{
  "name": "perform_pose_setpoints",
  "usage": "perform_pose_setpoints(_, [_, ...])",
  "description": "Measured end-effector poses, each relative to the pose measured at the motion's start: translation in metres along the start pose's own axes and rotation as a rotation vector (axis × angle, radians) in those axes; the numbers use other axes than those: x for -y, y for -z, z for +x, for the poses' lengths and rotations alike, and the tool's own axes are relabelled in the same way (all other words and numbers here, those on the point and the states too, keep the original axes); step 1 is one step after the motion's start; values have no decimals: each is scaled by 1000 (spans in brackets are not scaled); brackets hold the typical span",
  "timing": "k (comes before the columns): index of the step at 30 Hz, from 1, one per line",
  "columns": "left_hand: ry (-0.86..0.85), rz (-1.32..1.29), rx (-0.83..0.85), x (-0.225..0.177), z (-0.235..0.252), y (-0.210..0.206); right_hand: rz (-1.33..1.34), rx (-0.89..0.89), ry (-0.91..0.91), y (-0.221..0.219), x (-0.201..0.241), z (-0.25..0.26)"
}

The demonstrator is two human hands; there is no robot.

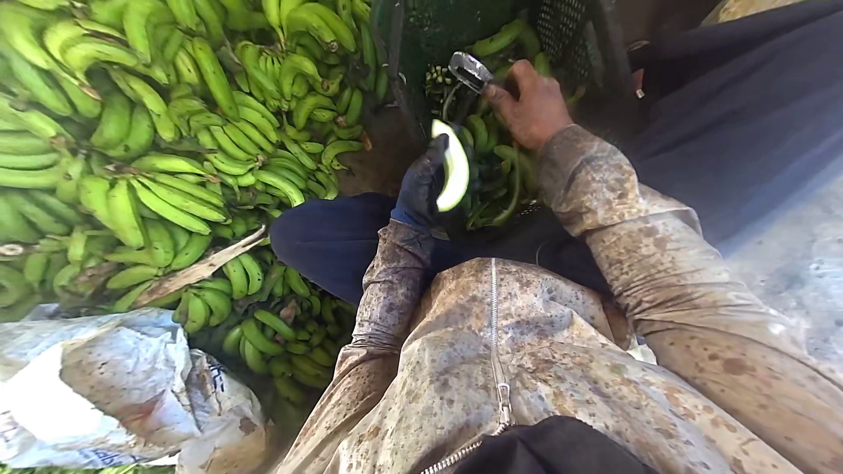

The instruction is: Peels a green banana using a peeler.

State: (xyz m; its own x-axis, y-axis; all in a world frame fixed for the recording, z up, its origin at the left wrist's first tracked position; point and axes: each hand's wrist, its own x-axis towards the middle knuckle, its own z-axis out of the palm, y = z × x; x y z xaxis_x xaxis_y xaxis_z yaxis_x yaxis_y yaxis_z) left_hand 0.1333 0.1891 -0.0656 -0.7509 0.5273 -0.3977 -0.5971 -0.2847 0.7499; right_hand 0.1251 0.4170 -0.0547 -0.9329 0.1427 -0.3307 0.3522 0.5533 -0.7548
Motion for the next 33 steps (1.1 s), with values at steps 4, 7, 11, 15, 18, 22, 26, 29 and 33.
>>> perform_pose_setpoints(4, [-281,-295,-314,-17,20,4,33,2,193,-14,8,-26])
perform_pose_setpoints(7, [-305,-482,-444,-32,27,4,39,74,309,-36,7,-35])
perform_pose_setpoints(11, [-299,-575,-466,-35,23,-8,23,119,352,-47,7,-33])
perform_pose_setpoints(15, [-299,-259,-237,-26,19,-12,98,97,328,-38,12,-31])
perform_pose_setpoints(18, [-287,-204,-117,-26,20,-11,131,99,359,-33,10,-34])
perform_pose_setpoints(22, [-365,140,-635,-20,26,-35,-24,71,341,-38,12,-33])
perform_pose_setpoints(26, [-430,948,-477,-6,11,-36,-80,42,129,-13,24,-21])
perform_pose_setpoints(29, [-396,1091,-200,0,-3,-30,-95,41,-18,10,15,-9])
perform_pose_setpoints(33, [-177,85,-315,-16,10,-25,18,-18,162,7,11,-20])
